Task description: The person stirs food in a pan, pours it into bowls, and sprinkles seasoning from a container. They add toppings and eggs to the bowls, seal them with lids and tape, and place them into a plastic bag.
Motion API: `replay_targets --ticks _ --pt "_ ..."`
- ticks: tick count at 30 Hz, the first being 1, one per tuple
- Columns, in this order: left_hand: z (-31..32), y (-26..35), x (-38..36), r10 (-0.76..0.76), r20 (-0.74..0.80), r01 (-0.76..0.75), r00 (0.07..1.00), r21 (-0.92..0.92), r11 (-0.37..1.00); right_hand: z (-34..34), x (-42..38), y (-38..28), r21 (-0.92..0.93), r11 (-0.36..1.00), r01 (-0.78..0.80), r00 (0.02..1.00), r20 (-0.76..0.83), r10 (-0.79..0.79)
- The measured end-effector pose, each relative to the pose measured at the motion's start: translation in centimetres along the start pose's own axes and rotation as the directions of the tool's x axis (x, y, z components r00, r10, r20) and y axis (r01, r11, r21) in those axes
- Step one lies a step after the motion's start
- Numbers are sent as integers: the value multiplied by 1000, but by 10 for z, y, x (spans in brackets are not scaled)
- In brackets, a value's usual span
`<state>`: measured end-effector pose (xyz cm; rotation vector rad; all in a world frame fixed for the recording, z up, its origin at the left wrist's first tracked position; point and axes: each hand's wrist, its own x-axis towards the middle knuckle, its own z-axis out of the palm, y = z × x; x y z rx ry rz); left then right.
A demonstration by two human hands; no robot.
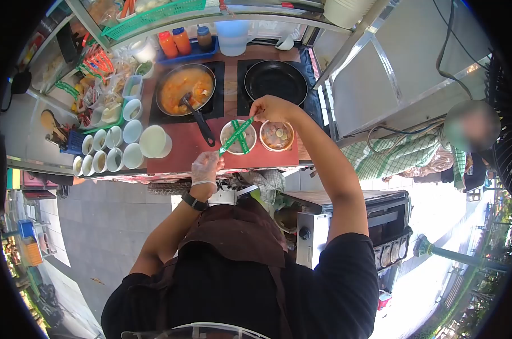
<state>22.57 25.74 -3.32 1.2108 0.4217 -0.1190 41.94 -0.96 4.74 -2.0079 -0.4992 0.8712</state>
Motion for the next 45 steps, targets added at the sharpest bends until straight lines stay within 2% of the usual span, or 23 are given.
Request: replay_targets --ticks 5,11,13,14,16,19,22,25,26,28,29,31,32,33,34,35,36,38,39,41,43,44,45 --pt "1 -1 1 9 11 -9 1000 5 1000 -7 12 22 132 990 40 999 24 -44" --pt "1 -5 9 12 14 -12 1000 29 1000 -8 16 25 28 999 44 998 -48 -43" --pt "2 -9 13 13 19 -13 1000 20 1000 -5 16 21 -156 987 38 990 -126 -58" --pt "3 -11 15 -9 4 9 1000 19 1000 -2 16 19 -154 987 36 990 -127 -56" --pt "4 -15 21 -30 -10 30 1000 20 999 6 18 15 -284 957 53 981 -165 -103" --pt "9 -18 27 -81 19 81 997 6 997 19 24 12 -318 944 85 983 -130 -132" --pt "12 -21 32 -18 24 19 1000 -34 999 29 30 13 -342 934 100 984 -108 -144" --pt "15 -12 27 15 18 -16 1000 67 998 30 30 13 -312 949 48 983 -151 -100" --pt "15 -7 24 36 -12 -33 999 197 980 31 30 13 -307 951 44 984 -151 -95" --pt "13 -3 25 104 -48 -67 993 486 871 34 34 18 -456 886 88 970 -163 -180" --pt "10 -6 25 90 -53 -52 995 492 869 34 34 23 -444 892 84 972 -159 -171" --pt "7 -4 22 423 -34 -267 905 729 630 25 28 20 -359 927 108 962 -196 -188" --pt "4 6 15 324 -68 -187 944 699 690 23 24 17 -422 904 72 922 -318 -222" --pt "4 5 12 323 -70 -185 944 697 693 20 19 13 -424 903 72 923 -315 -221" --pt "2 4 7 196 -98 -160 976 291 943 18 13 9 -275 957 92 931 -316 -180" --pt "0 2 1 65 -65 -76 996 -177 981 21 7 7 -115 988 105 941 -311 -136" --pt "3 17 -7 -55 28 61 998 -281 958 29 4 0 -111 989 103 942 -310 -133" --pt "17 29 -13 -112 46 121 993 -304 945 44 5 -16 -367 929 36 965 -228 -127" --pt "22 31 -13 -168 64 180 984 -328 928 45 6 -17 -371 928 39 963 -233 -133" --pt "18 21 -7 -148 96 171 984 -310 935 47 10 -12 -285 958 18 951 -292 -105" --pt "12 14 -5 -126 126 154 984 -242 958 35 20 12 -297 954 43 956 -267 -126" --pt "12 11 -7 -78 64 85 995 -105 991 28 30 35 -243 961 135 948 -251 -197" --pt "12 17 -12 -84 80 92 993 -98 991 25 31 48 -188 956 224 934 -240 -266"
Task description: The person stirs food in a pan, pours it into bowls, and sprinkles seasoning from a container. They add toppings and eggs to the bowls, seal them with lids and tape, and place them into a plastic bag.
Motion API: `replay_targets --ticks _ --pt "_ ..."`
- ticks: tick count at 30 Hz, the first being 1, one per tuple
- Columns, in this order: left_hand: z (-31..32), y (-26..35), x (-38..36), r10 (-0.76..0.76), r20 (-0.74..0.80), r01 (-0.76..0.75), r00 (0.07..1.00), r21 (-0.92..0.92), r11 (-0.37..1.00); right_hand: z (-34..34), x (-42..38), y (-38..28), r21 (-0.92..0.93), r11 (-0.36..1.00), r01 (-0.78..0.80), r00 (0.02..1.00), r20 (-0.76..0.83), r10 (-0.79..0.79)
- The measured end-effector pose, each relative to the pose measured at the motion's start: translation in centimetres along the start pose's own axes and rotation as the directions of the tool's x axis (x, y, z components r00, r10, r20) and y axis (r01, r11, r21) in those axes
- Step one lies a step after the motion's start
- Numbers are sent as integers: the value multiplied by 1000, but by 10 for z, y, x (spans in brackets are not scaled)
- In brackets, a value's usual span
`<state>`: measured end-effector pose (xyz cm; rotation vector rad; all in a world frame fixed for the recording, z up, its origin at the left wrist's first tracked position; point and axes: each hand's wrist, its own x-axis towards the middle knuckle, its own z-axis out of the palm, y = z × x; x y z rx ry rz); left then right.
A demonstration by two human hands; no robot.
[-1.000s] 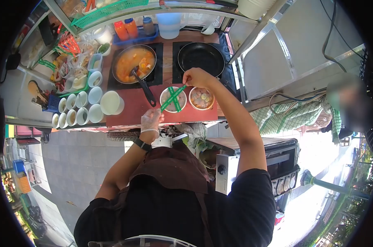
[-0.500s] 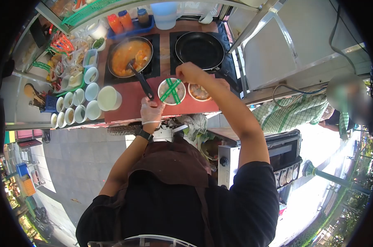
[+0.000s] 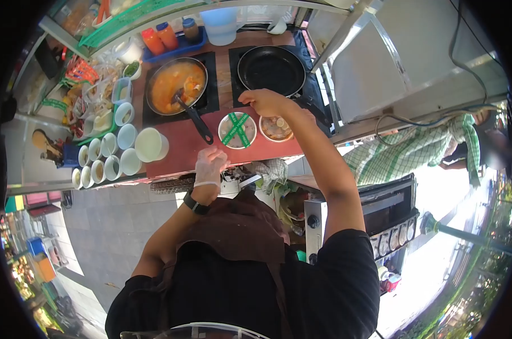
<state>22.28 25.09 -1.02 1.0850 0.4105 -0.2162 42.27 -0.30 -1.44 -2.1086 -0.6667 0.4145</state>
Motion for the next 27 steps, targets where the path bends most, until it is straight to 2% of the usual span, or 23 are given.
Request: replay_targets --ticks 1,2,3,4,6,7,8,9,10,12,13,15,19,22,24,25,27 --pt "3 12 -8 106 10 -104 994 305 947 -9 -5 -20 -1 1000 -10 1000 -11 10" --pt "7 21 -14 209 53 -201 977 576 792 -23 -7 -41 46 963 -264 956 143 255" --pt "8 25 -17 342 153 -365 927 566 739 -32 -8 -61 55 863 -501 832 303 464" --pt "13 34 -19 340 157 -366 927 566 739 -34 -9 -66 57 862 -504 832 300 466" --pt "23 51 -19 461 321 -556 827 590 586 -34 -11 -70 75 844 -531 808 344 478" --pt "26 54 -14 458 319 -552 830 592 588 -30 -9 -55 76 842 -533 806 348 479" --pt "30 57 -6 492 351 -593 797 608 528 -23 -5 -34 -8 949 -315 890 346 298" --pt "34 58 3 522 386 -633 761 620 464 -21 -5 -31 -89 993 -75 928 359 103" --pt "38 57 10 519 390 -633 761 619 464 -18 -5 -29 -88 993 -79 928 356 105" --pt "45 48 25 471 413 -622 780 602 501 -11 -4 -30 148 976 -159 923 372 94" --pt "47 42 33 471 415 -623 779 602 500 -15 -3 -32 148 976 -159 924 370 94" --pt "50 31 46 540 474 -713 695 548 437 -24 0 -35 62 990 -126 914 395 92" --pt "53 18 59 541 473 -711 696 558 428 -31 -3 -37 -37 995 -90 918 384 97" --pt "57 15 64 561 467 -720 683 557 413 -29 -4 -32 -92 994 -58 950 302 83" --pt "61 18 61 584 472 -736 660 561 379 -27 -6 -33 -109 991 -72 993 86 82" --pt "62 22 57 584 471 -735 661 561 379 -26 -7 -36 -109 991 -72 993 88 81" --pt "63 31 43 611 523 -764 595 604 227 -21 -9 -44 -154 988 -20 1000 4 20"
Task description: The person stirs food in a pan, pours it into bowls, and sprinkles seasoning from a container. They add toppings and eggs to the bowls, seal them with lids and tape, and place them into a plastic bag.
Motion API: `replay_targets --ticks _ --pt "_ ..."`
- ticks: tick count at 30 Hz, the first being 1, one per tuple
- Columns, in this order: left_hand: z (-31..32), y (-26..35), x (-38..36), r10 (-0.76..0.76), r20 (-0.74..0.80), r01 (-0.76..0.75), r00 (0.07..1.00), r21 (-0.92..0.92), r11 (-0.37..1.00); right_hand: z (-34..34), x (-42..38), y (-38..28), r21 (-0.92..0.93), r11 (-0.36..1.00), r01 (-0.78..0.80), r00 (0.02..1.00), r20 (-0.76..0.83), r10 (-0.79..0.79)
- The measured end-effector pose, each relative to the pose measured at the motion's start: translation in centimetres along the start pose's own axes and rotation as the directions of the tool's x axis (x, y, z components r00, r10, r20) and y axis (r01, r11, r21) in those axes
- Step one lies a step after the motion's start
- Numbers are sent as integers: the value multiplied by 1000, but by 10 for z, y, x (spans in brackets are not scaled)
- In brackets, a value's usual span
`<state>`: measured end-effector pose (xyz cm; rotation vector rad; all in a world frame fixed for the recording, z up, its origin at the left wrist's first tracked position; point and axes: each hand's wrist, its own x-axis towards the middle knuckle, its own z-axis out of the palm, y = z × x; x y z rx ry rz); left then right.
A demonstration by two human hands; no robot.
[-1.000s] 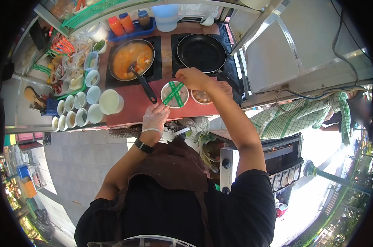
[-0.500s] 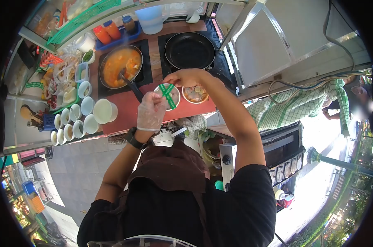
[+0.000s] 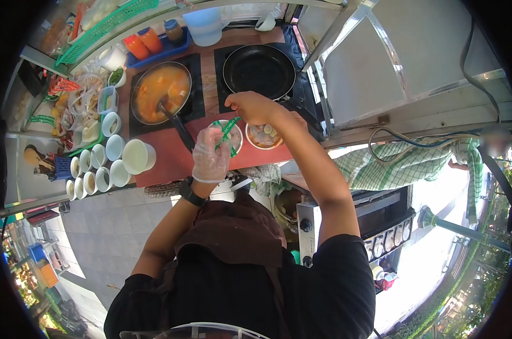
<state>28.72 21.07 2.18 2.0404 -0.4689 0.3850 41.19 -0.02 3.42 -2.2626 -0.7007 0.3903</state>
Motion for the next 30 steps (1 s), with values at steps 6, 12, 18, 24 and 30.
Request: replay_targets --ticks 6,12,18,24,30 --pt "-5 16 -22 43 90 -48 995 53 997 2 -17 -55 -9 972 -237 971 20 237" --pt "-7 16 -28 126 157 -151 980 163 975 22 -2 -31 20 982 -189 976 115 185" --pt "-9 12 -11 69 148 -84 987 93 992 17 4 7 54 999 9 970 241 -22" --pt "-1 -3 -3 36 133 -38 990 20 999 0 4 2 -25 987 -159 916 369 157" --pt "8 -17 7 -3 69 2 998 7 1000 13 0 24 109 994 13 961 272 -42"
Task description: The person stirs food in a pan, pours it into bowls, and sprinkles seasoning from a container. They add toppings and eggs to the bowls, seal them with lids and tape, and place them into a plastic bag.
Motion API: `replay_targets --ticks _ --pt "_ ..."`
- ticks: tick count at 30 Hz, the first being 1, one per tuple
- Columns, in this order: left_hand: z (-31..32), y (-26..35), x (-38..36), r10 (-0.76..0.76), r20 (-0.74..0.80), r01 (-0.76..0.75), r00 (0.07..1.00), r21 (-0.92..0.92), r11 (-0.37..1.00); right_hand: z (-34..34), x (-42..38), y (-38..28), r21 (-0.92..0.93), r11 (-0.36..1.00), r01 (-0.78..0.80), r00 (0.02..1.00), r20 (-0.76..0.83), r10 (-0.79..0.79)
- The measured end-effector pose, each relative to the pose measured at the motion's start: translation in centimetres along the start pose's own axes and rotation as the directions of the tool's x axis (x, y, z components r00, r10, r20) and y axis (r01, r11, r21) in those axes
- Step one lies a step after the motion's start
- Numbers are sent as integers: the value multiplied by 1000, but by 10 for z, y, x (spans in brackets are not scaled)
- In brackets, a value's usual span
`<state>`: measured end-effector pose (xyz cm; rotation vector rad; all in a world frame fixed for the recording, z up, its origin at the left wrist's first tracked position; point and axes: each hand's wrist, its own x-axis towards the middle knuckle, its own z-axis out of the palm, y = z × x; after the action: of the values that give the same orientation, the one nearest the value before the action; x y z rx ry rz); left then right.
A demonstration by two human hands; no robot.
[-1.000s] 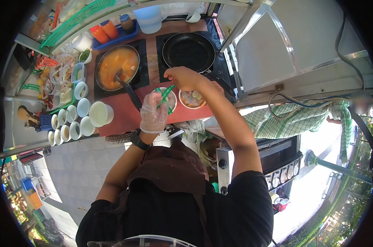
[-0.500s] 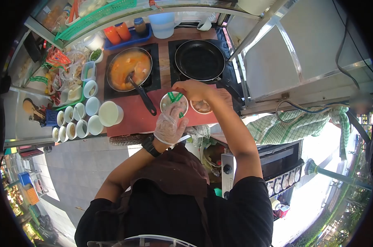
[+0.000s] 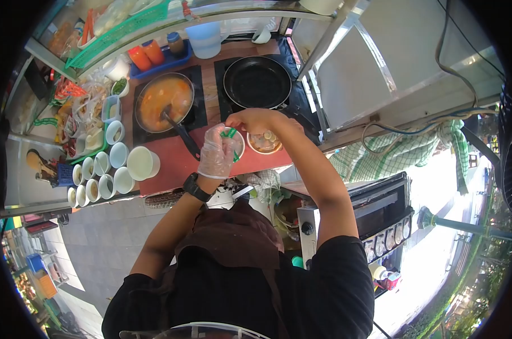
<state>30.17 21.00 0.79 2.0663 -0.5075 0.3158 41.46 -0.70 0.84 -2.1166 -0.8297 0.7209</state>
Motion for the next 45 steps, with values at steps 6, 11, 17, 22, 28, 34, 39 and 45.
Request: replay_targets --ticks 6,11,17,22,28,34,39,45 --pt "-17 26 3 204 49 -209 978 178 961 -7 -2 -27 -32 997 -69 996 -61 67" --pt "-6 28 -12 56 -58 -58 997 -24 998 -6 6 -49 -157 980 -124 983 -152 100" --pt "-59 43 -57 -19 355 139 935 -316 939 -4 96 -186 78 963 260 904 -370 -214" --pt "-161 32 -71 189 674 64 714 -332 941 12 262 -266 254 884 392 834 -505 -224" --pt "-268 -16 -120 72 662 218 746 -344 913 48 419 -275 270 759 592 463 -885 -46" --pt "-351 -50 -137 43 552 246 833 -439 864 66 412 -288 334 749 572 467 -884 37" --pt "-378 -77 -136 15 558 212 830 -340 916 76 396 -288 208 917 340 294 -950 107" --pt "-388 -88 -141 -5 546 283 838 -427 859 92 371 -332 44 978 205 183 -983 6"
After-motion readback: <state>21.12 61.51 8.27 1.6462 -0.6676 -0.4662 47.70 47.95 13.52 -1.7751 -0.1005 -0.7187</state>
